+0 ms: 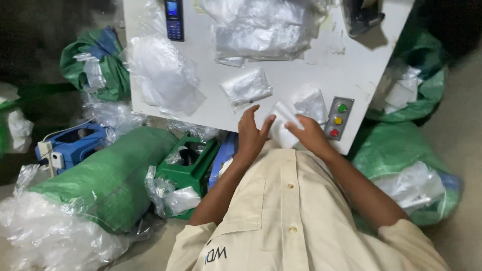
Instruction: Folding and placing small plastic bags into a pouch or stack on a workbench
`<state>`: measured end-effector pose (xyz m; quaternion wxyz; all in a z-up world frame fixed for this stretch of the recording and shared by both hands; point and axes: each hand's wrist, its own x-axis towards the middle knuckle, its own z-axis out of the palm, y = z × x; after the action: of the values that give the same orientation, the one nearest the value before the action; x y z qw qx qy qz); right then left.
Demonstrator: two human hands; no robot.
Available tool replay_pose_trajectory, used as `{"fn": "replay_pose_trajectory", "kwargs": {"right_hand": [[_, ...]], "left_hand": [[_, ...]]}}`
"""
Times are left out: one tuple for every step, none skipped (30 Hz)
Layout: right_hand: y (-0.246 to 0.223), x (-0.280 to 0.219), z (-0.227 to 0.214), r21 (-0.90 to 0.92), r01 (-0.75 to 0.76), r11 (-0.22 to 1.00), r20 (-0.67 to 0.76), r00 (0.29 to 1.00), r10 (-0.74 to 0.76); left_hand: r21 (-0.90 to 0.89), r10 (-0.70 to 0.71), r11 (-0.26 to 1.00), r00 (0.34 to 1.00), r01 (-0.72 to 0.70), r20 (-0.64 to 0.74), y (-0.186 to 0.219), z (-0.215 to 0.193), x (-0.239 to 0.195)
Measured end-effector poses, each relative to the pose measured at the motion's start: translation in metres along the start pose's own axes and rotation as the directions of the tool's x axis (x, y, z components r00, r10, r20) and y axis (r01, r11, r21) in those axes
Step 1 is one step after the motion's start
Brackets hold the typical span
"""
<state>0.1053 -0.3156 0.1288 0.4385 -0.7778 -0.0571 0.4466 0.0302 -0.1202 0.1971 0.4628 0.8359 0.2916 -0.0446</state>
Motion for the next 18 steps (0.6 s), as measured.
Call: {"fn": "replay_pose_trajectory", "kwargs": {"right_hand": [[-0.019,0.001,0.004,-0.007,0.014,1.0,0.023,1.0,-0.014],[-0.038,0.002,0.01,0.117,0.045,0.992,0.004,0.999,-0.046],[-0.053,-0.008,0.017,0.243,0.053,0.969,-0.012,0.999,-0.051],[-0.047,-0.013,0.021,0.24,0.039,0.97,0.015,0.999,-0.044],[-0.045,-0.01,0.023,0.09,0.071,0.993,0.003,0.997,-0.071],[-0.042,-0.006,0.025,-0.061,0.102,0.993,-0.005,0.995,-0.103],[-0.063,-0.004,0.026,-0.07,0.121,0.99,-0.001,0.993,-0.121],[-0.083,-0.003,0.027,0.191,0.007,0.981,0.045,0.999,-0.016],[-0.102,-0.01,0.033,0.435,-0.138,0.89,0.137,0.987,0.086],[-0.094,0.009,0.038,0.429,-0.142,0.892,0.156,0.984,0.082],[-0.082,0.019,0.043,0.448,-0.116,0.887,0.133,0.989,0.062],[-0.07,0.03,0.048,0.465,-0.09,0.881,0.11,0.993,0.043],[-0.083,0.03,0.049,0.461,-0.092,0.883,0.11,0.993,0.046],[-0.096,0.03,0.051,0.439,-0.112,0.891,0.124,0.99,0.063],[-0.111,0.033,0.052,0.417,-0.125,0.9,0.138,0.988,0.073],[-0.099,0.052,0.061,0.413,-0.121,0.903,0.138,0.988,0.069],[-0.083,0.064,0.069,0.327,-0.095,0.94,0.132,0.99,0.055],[-0.067,0.077,0.076,0.238,-0.069,0.969,0.128,0.991,0.04]], "left_hand": [[0.003,-0.012,1.0,1.0,0.013,-0.024,0.002,0.005,0.005],[-0.29,-0.183,0.934,0.977,0.208,0.111,0.003,0.009,0.011],[-0.524,-0.302,0.741,0.906,0.419,0.298,0.004,0.015,0.008],[-0.526,-0.327,0.73,0.899,0.435,0.29,-0.023,0.028,0.002],[-0.638,-0.289,0.65,0.911,0.413,0.295,-0.05,0.04,0.006],[-0.737,-0.25,0.556,0.923,0.385,0.293,-0.077,0.051,0.01],[-0.746,-0.243,0.556,0.93,0.367,0.276,-0.064,0.035,0.012],[-0.769,-0.187,0.526,0.932,0.363,0.311,-0.051,0.019,0.013],[-0.785,-0.15,0.493,0.926,0.374,0.347,-0.04,-0.001,0.003],[-0.789,-0.164,0.491,0.928,0.37,0.333,-0.069,0.0,0.024],[-0.812,-0.2,0.529,0.966,0.247,0.163,-0.098,0.004,0.036],[-0.809,-0.227,0.574,0.974,0.124,-0.012,-0.128,0.008,0.046],[-0.812,-0.229,0.57,0.973,0.126,-0.01,-0.142,-0.01,0.056],[-0.64,-0.311,0.766,0.904,0.056,-0.294,-0.156,-0.027,0.065],[-0.409,-0.295,0.911,0.767,0.047,-0.569,-0.169,-0.047,0.078],[-0.413,-0.296,0.91,0.765,0.043,-0.572,-0.202,-0.053,0.089],[-0.183,-0.224,0.973,0.764,0.14,-0.606,-0.233,-0.056,0.095],[0.058,-0.146,0.971,0.771,0.23,-0.62,-0.265,-0.058,0.101]]}}
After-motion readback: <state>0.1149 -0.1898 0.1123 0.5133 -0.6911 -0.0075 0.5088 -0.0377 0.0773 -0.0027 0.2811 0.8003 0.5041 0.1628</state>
